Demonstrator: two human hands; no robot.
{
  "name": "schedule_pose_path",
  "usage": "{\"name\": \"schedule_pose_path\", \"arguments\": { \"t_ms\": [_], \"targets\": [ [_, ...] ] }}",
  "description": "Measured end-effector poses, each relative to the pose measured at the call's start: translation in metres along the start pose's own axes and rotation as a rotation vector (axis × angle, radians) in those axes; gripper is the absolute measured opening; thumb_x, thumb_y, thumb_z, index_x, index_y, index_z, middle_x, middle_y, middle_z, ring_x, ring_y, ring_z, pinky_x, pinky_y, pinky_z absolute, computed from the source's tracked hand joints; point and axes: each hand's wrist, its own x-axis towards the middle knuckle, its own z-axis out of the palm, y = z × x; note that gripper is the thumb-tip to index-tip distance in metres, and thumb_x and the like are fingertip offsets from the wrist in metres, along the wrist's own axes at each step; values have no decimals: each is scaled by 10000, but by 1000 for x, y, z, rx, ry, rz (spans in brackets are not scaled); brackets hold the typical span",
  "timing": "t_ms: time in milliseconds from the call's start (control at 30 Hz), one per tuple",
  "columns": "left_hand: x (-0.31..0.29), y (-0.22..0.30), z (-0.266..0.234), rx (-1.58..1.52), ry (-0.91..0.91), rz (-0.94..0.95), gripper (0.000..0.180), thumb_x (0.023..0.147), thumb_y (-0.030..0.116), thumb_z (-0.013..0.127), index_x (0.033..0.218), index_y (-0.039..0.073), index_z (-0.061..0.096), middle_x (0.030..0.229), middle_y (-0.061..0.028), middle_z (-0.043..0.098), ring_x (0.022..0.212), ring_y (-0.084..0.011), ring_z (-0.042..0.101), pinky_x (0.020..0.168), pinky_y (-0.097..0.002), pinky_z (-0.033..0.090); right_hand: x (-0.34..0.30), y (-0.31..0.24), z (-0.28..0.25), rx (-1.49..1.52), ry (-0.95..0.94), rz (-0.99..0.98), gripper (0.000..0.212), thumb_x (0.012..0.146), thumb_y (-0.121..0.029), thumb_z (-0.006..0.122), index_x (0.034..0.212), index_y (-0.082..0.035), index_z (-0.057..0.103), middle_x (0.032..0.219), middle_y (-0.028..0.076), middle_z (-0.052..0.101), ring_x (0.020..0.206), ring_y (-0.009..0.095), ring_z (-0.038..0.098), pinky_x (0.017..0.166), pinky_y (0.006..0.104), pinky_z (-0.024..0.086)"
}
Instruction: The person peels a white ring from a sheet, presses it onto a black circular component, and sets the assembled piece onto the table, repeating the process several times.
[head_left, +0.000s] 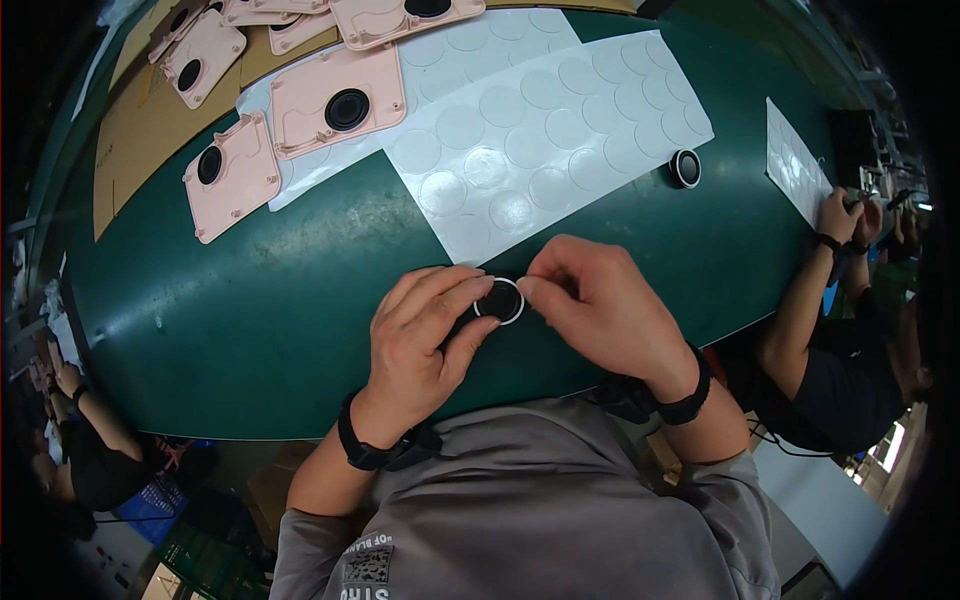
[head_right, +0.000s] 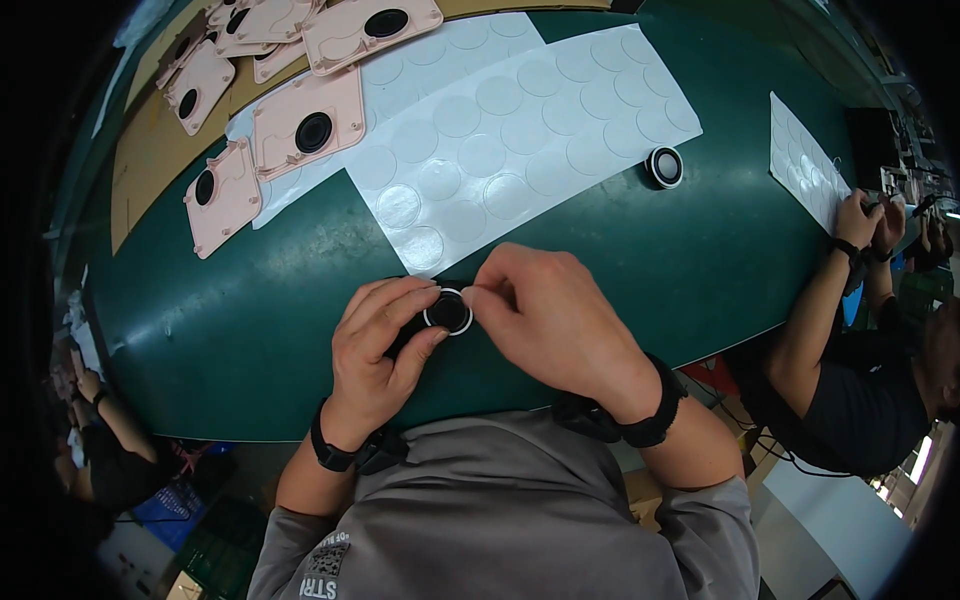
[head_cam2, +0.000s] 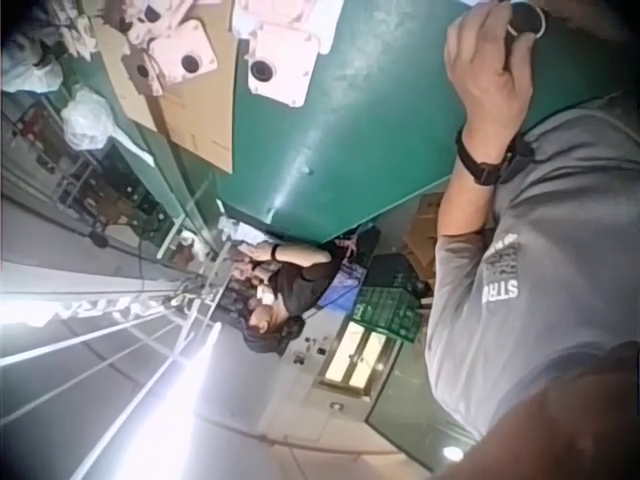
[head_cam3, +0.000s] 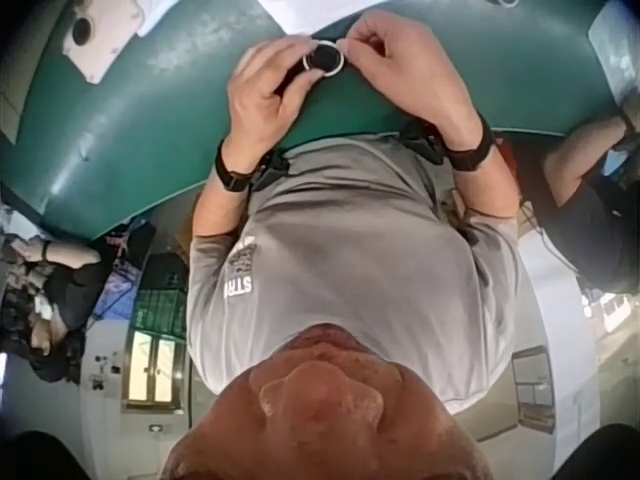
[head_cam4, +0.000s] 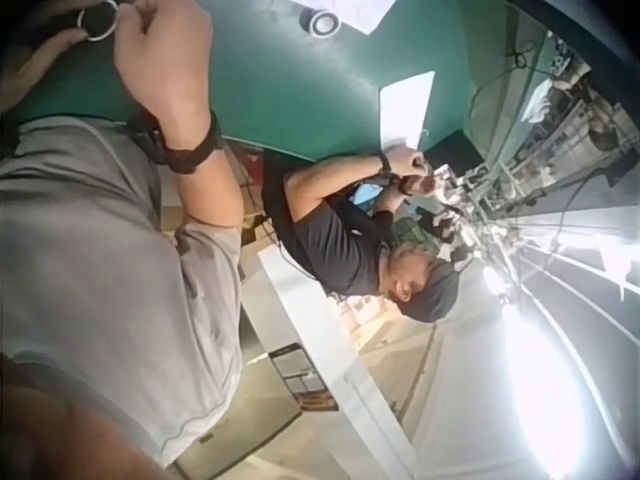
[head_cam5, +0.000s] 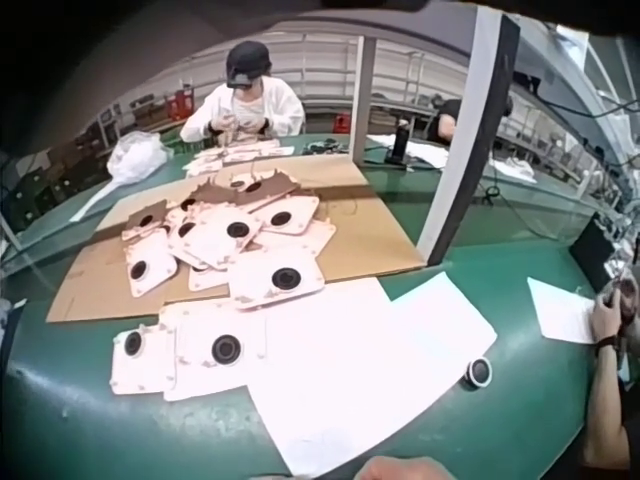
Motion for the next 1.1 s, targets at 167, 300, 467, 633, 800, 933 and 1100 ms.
{"name": "schedule_pose_path", "arguments": {
  "t_ms": [167, 300, 467, 633, 800, 933, 1100],
  "targets": [
    [0, 1, -1, -11, -2, -12, 388, 812, 54, 875, 1179, 54, 748, 1198, -115, 753, 1045, -338, 711, 878, -425, 582, -10, 12, -8, 217, 10, 104, 127, 1037, -107, 710, 976, -1, 679, 823, 8, 688, 754, 73, 661, 675, 243, 536],
    [1, 1, -1, -12, -2, -7, 392, 811, 54, 876, 1182, 54, 750, 1200, -118, 752, 1046, -339, 710, 880, -427, 581, -10, 19, 11, 380, 4, 18, 124, 1053, -110, 703, 991, -5, 680, 851, 6, 697, 766, 72, 669, 699, 238, 552],
    [0, 1, -1, -13, -7, -13, 389, 812, 64, 876, 1181, 55, 752, 1201, -116, 750, 1053, -339, 708, 884, -428, 580, -5, 19, 14, 412, -29, 58, 118, 1053, -105, 709, 991, -8, 684, 849, 7, 703, 759, 68, 671, 696, 236, 558],
    [-1, 2, -2, -10, -28, -11, 430, 811, 71, 883, 1217, 57, 743, 1222, -128, 744, 1076, -339, 705, 903, -425, 578, -2, 18, 11, 388, -64, 98, 121, 1049, -118, 718, 987, -18, 689, 840, 8, 711, 747, 68, 675, 679, 233, 553],
    [-2, 2, -4, 3, -58, -30, 501, 800, 63, 899, 1272, 55, 731, 1249, -158, 741, 1109, -346, 705, 941, -423, 574, -2, 18, 13, 425, -66, 99, 137, 1059, -140, 706, 985, -25, 694, 830, 5, 715, 736, 69, 679, 662, 230, 547],
    [-1, 1, -4, 17, -52, -25, 508, 791, 68, 906, 1268, 53, 730, 1241, -157, 741, 1101, -351, 704, 932, -426, 574, 2, 12, 13, 367, -59, 108, 154, 1067, -156, 696, 985, -25, 696, 825, 8, 717, 728, 69, 681, 646, 233, 544],
    [4, 3, -4, 21, -25, 15, 463, 777, 85, 906, 1209, 64, 741, 1187, -115, 741, 1040, -344, 707, 873, -432, 580, 2, 12, 15, 363, -33, 118, 165, 1066, -165, 697, 983, -23, 694, 806, 13, 715, 714, 71, 680, 619, 235, 539]
  ]
}}
